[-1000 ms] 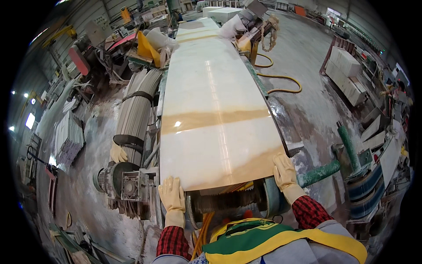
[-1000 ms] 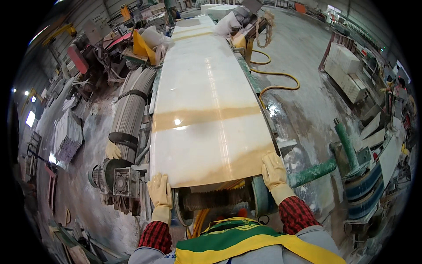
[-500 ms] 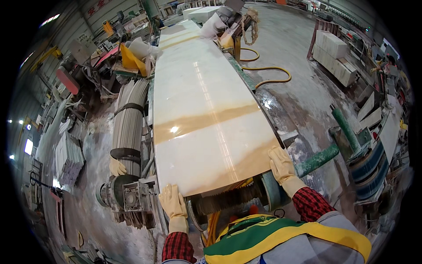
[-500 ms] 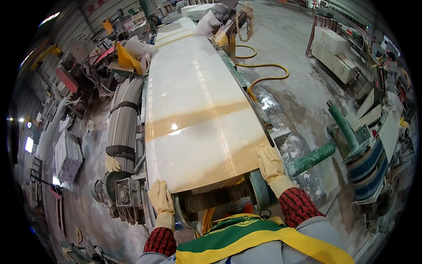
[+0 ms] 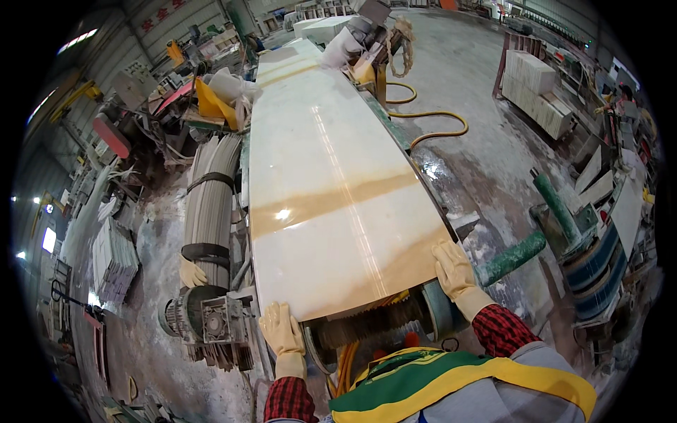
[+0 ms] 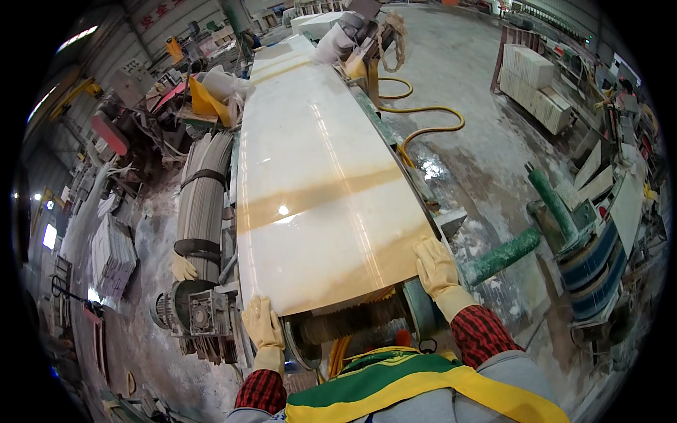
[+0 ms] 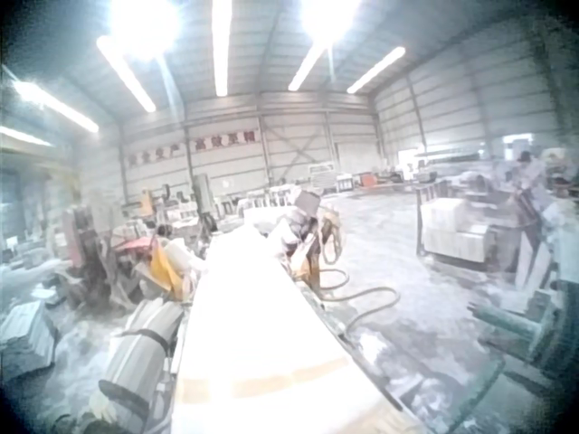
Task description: The person repeatedly picks up large white rectangular tiles and places them onto a conveyor belt, guiding them through rollers in a factory setting. The person handles each tile individually, ensuring it moves smoothly along the line.
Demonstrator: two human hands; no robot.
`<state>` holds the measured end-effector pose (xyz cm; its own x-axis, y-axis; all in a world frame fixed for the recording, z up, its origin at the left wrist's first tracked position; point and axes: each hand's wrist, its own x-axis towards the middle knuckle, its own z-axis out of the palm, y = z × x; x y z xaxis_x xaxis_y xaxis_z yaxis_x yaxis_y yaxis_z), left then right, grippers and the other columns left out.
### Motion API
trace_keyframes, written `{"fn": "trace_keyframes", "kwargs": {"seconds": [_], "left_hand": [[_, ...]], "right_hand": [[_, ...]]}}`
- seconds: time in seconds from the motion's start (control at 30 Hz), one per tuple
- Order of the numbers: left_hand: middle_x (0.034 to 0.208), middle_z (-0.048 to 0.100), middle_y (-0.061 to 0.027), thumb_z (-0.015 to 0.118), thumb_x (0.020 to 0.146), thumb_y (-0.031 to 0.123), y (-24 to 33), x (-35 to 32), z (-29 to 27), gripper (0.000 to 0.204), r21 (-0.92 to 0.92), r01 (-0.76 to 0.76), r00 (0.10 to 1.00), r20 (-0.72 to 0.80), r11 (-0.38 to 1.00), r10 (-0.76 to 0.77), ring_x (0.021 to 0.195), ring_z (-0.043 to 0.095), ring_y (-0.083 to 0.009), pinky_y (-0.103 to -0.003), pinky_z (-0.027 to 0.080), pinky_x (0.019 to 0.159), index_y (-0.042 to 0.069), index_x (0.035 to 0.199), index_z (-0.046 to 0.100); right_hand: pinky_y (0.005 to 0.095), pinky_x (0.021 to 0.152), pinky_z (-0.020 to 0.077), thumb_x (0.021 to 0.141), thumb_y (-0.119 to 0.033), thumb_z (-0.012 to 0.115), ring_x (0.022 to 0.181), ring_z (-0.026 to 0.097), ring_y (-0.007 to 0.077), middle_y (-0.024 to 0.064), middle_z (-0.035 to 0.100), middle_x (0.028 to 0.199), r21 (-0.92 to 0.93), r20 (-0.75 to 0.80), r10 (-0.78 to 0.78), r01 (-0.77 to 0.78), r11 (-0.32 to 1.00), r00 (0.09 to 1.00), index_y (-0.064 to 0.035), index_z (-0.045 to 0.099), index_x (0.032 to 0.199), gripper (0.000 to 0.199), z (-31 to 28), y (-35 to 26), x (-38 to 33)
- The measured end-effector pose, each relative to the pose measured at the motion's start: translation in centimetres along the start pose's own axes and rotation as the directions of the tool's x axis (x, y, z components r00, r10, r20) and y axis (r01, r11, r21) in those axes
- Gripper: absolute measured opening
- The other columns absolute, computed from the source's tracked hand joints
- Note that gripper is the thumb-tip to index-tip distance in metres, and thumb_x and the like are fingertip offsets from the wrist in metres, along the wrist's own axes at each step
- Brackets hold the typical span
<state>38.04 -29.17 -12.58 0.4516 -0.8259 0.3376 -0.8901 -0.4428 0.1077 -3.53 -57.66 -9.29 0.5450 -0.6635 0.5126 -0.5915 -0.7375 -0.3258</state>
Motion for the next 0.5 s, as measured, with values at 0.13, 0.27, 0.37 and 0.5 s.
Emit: {"fn": "trace_keyframes", "kwargs": {"seconds": [0.13, 0.27, 0.37, 0.5], "left_hand": [[0.153, 0.063, -0.0222, 0.065, 0.099, 0.017, 0.05, -0.11, -0.08, 0.044, 0.015, -0.006, 1.0, -0.017, 1.0, 0.006, 0.147, 0.051, -0.043, -0.062, 0.033, 0.124, 0.007, 0.142, 0.064], [0.152, 0.063, -0.022, 0.066, 0.098, 0.017, 0.0, -0.3, -0.05, 0.044, 0.004, -0.014, 0.999, -0.03, 1.0, 0.014, 0.145, 0.052, -0.0426, -0.061, 0.034, 0.123, 0.007, 0.141, 0.065], [0.152, 0.063, -0.0214, 0.066, 0.099, 0.017, 0.03, -0.51, -0.07, 0.043, -0.006, -0.014, 0.999, -0.036, 1.0, 0.014, 0.146, 0.051, -0.0423, -0.061, 0.033, 0.124, 0.007, 0.141, 0.065], [0.154, 0.062, -0.0214, 0.065, 0.1, 0.018, 0.28, -0.67, -0.27, 0.043, -0.002, 0.008, 1.0, -0.015, 1.0, -0.009, 0.147, 0.051, -0.0425, -0.061, 0.031, 0.126, 0.008, 0.142, 0.065]], "right_hand": [[0.0544, 0.1, 0.0505, 0.096, -0.012, 0.063, 0.111, 0.06, 0.0455, 0.0219, 0.063, 0.114, 0.01, -0.035, -0.026, 0.026, 1.0, 0.999, -0.0028, 0.063, 0.12, 0.026, -0.29, -0.4, 0.12], [0.0543, 0.099, 0.0504, 0.095, -0.012, 0.062, 0.109, 0.06, 0.0454, 0.0219, 0.062, 0.113, 0.009, -0.027, -0.028, 0.028, 1.0, 0.999, -0.0023, 0.063, 0.12, 0.026, -0.28, -0.23, -0.13], [0.0542, 0.099, 0.0503, 0.095, -0.011, 0.062, 0.108, 0.06, 0.0452, 0.0217, 0.062, 0.112, 0.011, -0.015, -0.031, 0.031, 0.999, 0.999, -0.0019, 0.063, 0.12, 0.027, -0.39, -0.25, -0.15], [0.0542, 0.099, 0.0502, 0.095, -0.011, 0.062, 0.108, 0.06, 0.0449, 0.0214, 0.062, 0.112, 0.017, -0.04, -0.04, 0.041, 0.999, 0.998, -0.0017, 0.063, 0.12, 0.026, -0.75, -0.74, -0.12]]}}
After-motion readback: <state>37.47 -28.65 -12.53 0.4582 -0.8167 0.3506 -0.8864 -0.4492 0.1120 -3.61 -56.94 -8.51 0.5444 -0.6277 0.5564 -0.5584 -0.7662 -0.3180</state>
